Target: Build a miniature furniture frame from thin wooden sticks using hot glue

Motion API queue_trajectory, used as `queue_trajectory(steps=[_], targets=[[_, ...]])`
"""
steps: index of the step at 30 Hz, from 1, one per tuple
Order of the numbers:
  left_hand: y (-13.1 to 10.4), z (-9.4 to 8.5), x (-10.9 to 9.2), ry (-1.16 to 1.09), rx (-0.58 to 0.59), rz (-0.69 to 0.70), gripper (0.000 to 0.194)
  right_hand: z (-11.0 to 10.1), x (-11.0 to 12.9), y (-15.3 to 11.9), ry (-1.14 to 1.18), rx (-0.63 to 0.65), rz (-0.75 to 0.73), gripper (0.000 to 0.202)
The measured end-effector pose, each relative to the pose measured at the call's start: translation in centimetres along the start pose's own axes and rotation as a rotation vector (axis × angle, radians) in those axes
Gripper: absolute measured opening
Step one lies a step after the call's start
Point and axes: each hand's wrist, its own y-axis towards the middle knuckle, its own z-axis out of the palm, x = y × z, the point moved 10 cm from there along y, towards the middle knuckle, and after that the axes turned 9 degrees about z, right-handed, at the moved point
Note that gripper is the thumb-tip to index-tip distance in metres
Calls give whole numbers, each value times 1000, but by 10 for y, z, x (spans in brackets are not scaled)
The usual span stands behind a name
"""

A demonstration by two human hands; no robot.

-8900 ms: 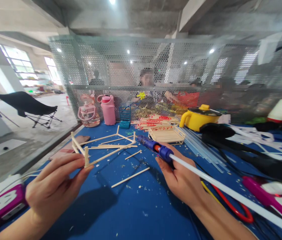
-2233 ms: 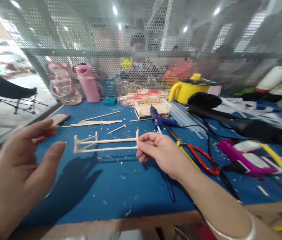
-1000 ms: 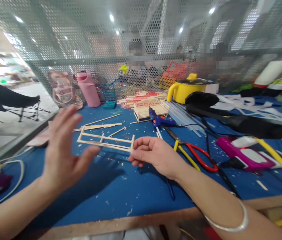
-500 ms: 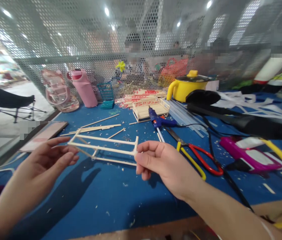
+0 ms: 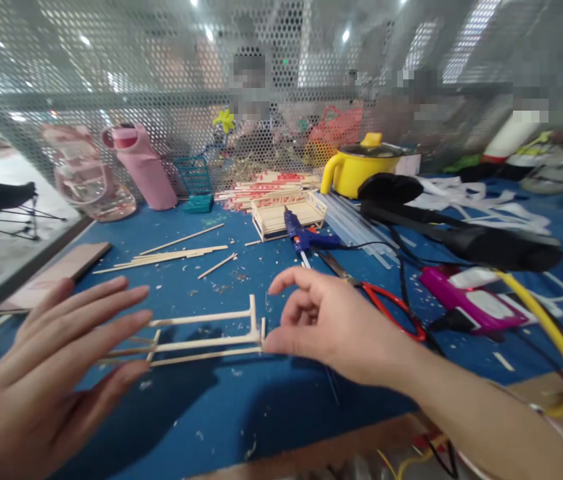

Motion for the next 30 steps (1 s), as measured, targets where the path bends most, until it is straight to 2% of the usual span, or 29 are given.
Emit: queue_trajectory(steps=[1,3,5,7,9,13,17,21,25,26,28,30], targets=[[5,3,-5,1,19,51,40,-12,3,5,-89,-34,-49,44],[9,3,-8,3,17,79,35,-48,11,18,-311,-241,-158,35],[10,2,-12,-4,6,138,32,-69,16,34,-706,-420,-226,30],[9,5,-18,-24,28,237,34,-69,11,55,-987,-419,-253,39],[7,9,-19,-43,43,280,34,-67,5,72,-1115,-415,-235,45],[3,14,-12,-21,24,214,35,-72,2,87,-1105,-473,-198,50],[-3,11,-5,19,-18,100,36,-80,-4,97,-1053,-481,-133,51],[-9,12,-5,2,10,113,38,-84,3,97,-970,-531,-171,43],[-12,14,-5,-14,38,119,40,-120,20,61,-741,-755,-113,39],[-12,14,-5,-18,41,112,40,-126,26,48,-709,-767,-107,41],[-12,13,-6,-29,24,79,38,-120,44,24,-734,-631,-195,43],[-12,10,-4,-43,-11,5,34,-121,58,-6,-754,-612,-213,40]])
